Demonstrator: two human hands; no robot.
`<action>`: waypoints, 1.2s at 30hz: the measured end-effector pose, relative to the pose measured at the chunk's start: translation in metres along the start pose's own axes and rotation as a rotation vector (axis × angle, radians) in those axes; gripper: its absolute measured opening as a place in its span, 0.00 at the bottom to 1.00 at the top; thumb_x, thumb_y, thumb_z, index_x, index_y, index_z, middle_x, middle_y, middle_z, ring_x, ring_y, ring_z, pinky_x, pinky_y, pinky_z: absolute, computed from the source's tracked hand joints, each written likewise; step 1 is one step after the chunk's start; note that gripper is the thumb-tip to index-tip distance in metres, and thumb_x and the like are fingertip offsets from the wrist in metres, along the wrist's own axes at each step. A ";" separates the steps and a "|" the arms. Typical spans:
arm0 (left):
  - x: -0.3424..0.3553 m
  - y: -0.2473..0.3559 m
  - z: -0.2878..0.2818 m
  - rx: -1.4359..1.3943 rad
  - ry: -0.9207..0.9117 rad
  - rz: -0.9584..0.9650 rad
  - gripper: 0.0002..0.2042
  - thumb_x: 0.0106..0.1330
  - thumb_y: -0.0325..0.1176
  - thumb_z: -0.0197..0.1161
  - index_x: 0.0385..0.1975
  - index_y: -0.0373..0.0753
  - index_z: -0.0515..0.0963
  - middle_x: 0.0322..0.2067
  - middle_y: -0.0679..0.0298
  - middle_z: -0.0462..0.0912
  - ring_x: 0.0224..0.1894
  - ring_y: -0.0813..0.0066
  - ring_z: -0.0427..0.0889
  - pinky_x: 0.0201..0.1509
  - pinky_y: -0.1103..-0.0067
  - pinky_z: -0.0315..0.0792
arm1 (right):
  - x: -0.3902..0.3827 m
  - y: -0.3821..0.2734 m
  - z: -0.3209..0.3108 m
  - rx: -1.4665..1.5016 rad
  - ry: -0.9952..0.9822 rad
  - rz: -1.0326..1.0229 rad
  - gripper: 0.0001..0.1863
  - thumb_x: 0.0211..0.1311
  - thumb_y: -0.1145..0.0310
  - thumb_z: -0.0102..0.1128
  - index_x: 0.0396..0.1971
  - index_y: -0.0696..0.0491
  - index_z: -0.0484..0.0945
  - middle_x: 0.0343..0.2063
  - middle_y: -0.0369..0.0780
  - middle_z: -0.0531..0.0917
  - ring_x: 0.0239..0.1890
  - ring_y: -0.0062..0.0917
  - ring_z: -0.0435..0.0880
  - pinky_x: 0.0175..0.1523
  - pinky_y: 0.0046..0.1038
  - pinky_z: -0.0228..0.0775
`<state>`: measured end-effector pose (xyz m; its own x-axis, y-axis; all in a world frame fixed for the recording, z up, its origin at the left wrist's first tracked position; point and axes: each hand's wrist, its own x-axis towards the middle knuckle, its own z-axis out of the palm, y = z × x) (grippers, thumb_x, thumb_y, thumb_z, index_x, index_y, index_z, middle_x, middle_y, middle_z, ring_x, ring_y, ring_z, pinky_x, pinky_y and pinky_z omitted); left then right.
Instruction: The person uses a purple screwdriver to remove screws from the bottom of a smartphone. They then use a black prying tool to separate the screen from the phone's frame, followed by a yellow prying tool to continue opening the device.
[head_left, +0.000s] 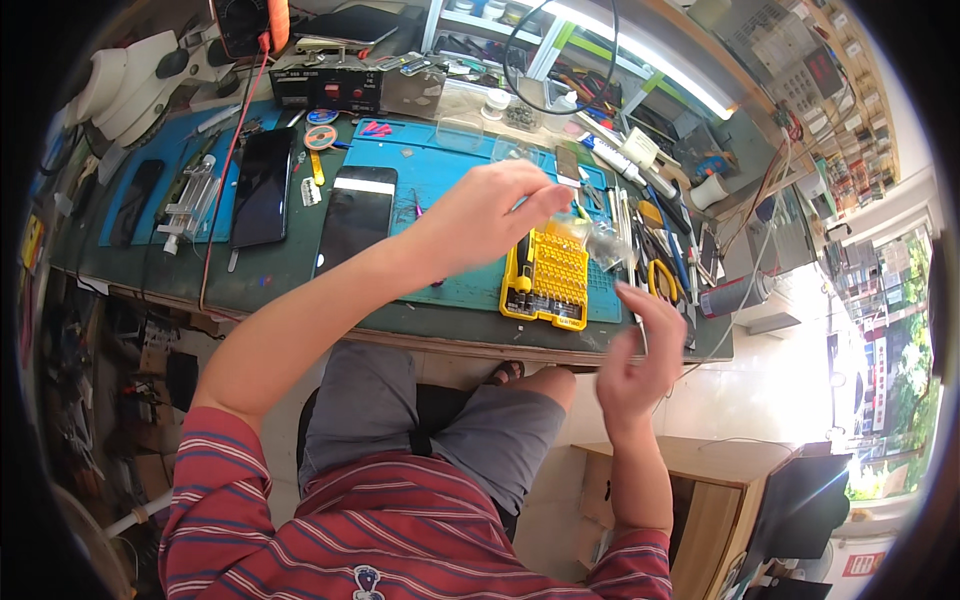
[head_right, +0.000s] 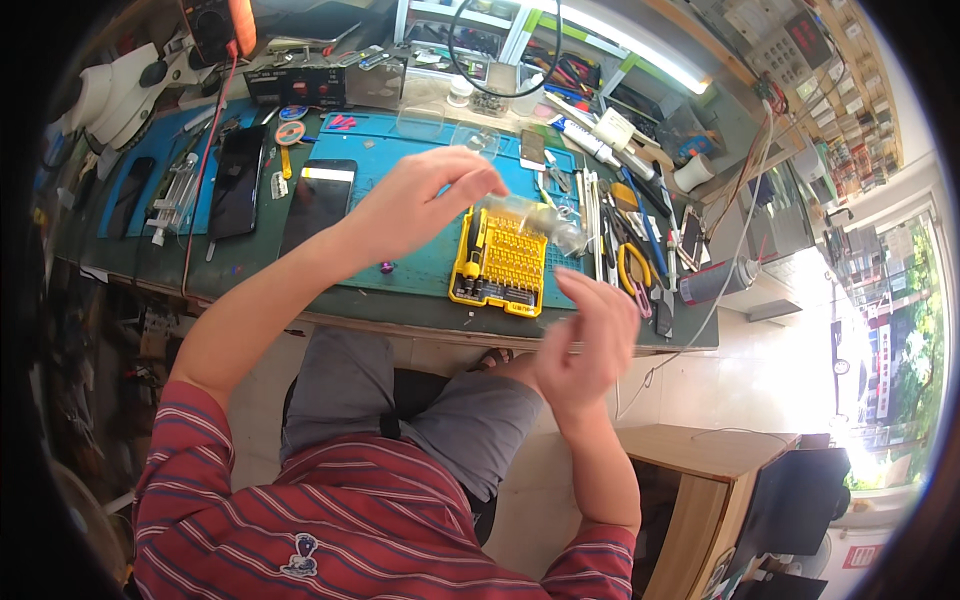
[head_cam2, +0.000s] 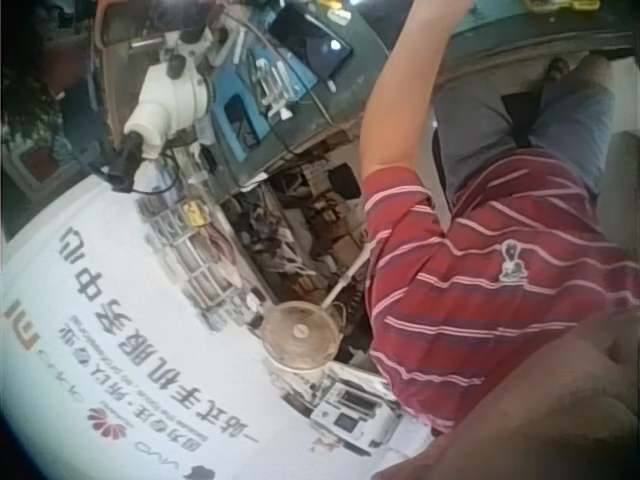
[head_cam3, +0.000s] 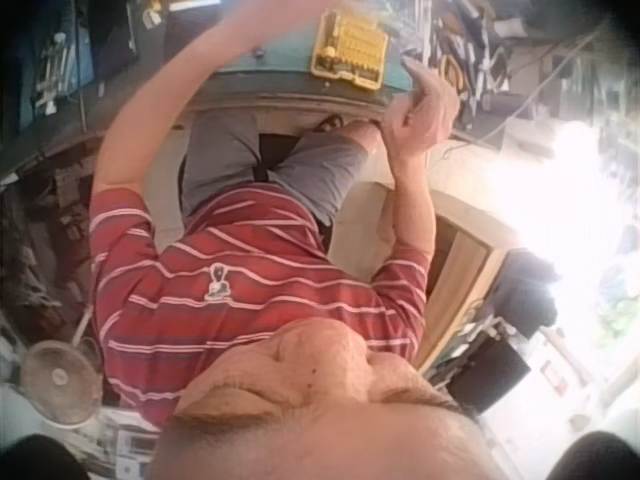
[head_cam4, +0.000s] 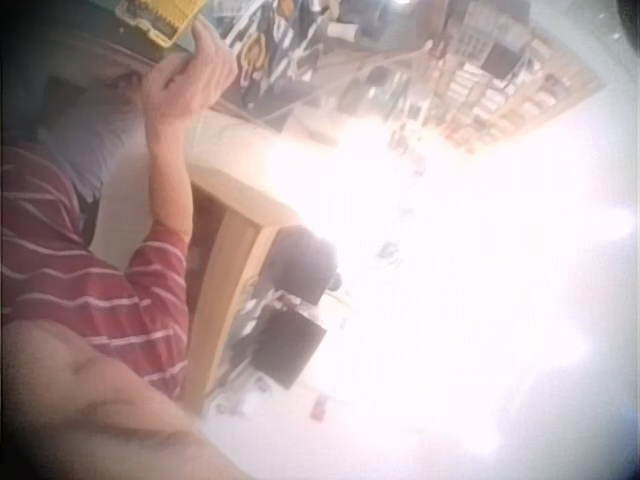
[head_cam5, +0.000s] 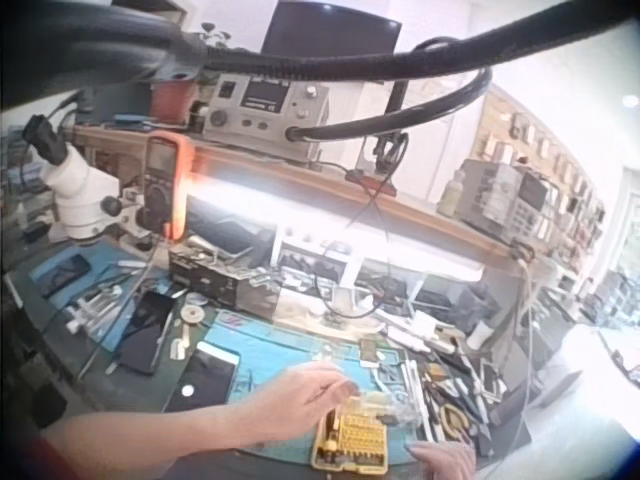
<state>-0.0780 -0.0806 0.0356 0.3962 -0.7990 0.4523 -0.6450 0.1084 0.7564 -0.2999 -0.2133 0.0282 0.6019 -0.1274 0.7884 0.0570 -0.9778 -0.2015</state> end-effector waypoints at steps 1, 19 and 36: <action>-0.007 0.002 0.003 -0.025 0.013 0.016 0.11 0.76 0.34 0.59 0.45 0.33 0.83 0.43 0.55 0.85 0.48 0.61 0.84 0.56 0.71 0.76 | -0.010 0.007 -0.008 0.029 0.077 0.036 0.21 0.47 0.89 0.51 0.43 0.62 0.82 0.41 0.44 0.88 0.44 0.36 0.86 0.55 0.35 0.73; -0.064 -0.009 0.034 0.266 -0.238 0.227 0.31 0.59 0.28 0.71 0.65 0.42 0.72 0.68 0.59 0.71 0.73 0.57 0.66 0.71 0.64 0.70 | -0.050 0.017 0.017 0.087 -0.332 0.208 0.30 0.51 0.83 0.56 0.59 0.56 0.78 0.67 0.49 0.73 0.58 0.44 0.79 0.64 0.40 0.69; -0.035 0.049 0.005 0.650 0.171 0.553 0.28 0.53 0.27 0.72 0.58 0.45 0.79 0.49 0.61 0.83 0.48 0.63 0.87 0.47 0.73 0.84 | 0.026 0.017 0.006 0.055 0.004 -0.097 0.25 0.53 0.73 0.73 0.53 0.56 0.80 0.48 0.43 0.84 0.46 0.40 0.84 0.50 0.36 0.77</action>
<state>-0.1271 -0.0504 0.0540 -0.0251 -0.6262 0.7792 -0.9985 0.0537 0.0110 -0.2791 -0.2325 0.0418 0.5880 -0.0335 0.8081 0.1584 -0.9750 -0.1557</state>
